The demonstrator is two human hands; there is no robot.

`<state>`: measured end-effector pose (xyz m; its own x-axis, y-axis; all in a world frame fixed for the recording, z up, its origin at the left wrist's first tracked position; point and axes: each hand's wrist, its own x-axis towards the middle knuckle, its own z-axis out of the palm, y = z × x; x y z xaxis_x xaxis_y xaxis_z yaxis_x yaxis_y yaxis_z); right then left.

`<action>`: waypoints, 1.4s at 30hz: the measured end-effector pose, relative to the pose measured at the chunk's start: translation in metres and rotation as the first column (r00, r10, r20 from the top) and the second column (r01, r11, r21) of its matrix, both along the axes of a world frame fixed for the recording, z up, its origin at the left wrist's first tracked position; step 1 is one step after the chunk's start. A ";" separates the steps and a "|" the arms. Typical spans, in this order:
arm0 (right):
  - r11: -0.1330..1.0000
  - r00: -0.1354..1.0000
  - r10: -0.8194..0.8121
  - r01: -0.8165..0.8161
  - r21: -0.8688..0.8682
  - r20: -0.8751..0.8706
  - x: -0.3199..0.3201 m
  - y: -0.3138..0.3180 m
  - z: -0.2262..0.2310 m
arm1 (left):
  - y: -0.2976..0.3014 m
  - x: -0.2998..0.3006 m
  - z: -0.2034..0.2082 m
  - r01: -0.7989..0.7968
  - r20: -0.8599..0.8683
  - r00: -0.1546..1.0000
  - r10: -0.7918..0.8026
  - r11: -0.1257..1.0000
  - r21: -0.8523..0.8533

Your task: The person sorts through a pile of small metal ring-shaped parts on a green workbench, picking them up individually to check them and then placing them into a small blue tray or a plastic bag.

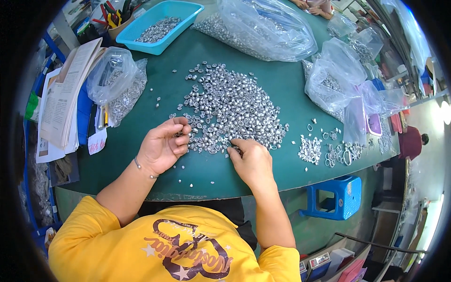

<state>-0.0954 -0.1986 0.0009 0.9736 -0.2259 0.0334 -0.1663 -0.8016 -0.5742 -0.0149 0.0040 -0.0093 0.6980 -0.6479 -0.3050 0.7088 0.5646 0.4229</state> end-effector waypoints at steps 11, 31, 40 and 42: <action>0.079 1.000 -0.016 -0.024 0.997 0.025 -0.015 -0.028 -0.007 | 0.002 0.004 -0.001 -0.018 -0.024 1.000 0.017 1.000 -0.021; 0.076 0.990 -0.138 0.003 0.997 0.008 -0.046 -0.054 -0.001 | 0.001 0.000 -0.004 -0.023 -0.079 0.997 0.023 1.000 0.009; 0.981 0.958 0.070 -0.016 -0.192 0.278 0.004 -0.032 -0.013 | 0.001 0.003 -0.007 -0.004 -0.055 0.998 0.003 1.000 -0.009; 0.976 0.971 0.080 -0.031 -0.215 0.224 0.003 -0.034 -0.011 | 0.000 0.003 -0.006 -0.001 -0.056 0.998 0.001 1.000 0.002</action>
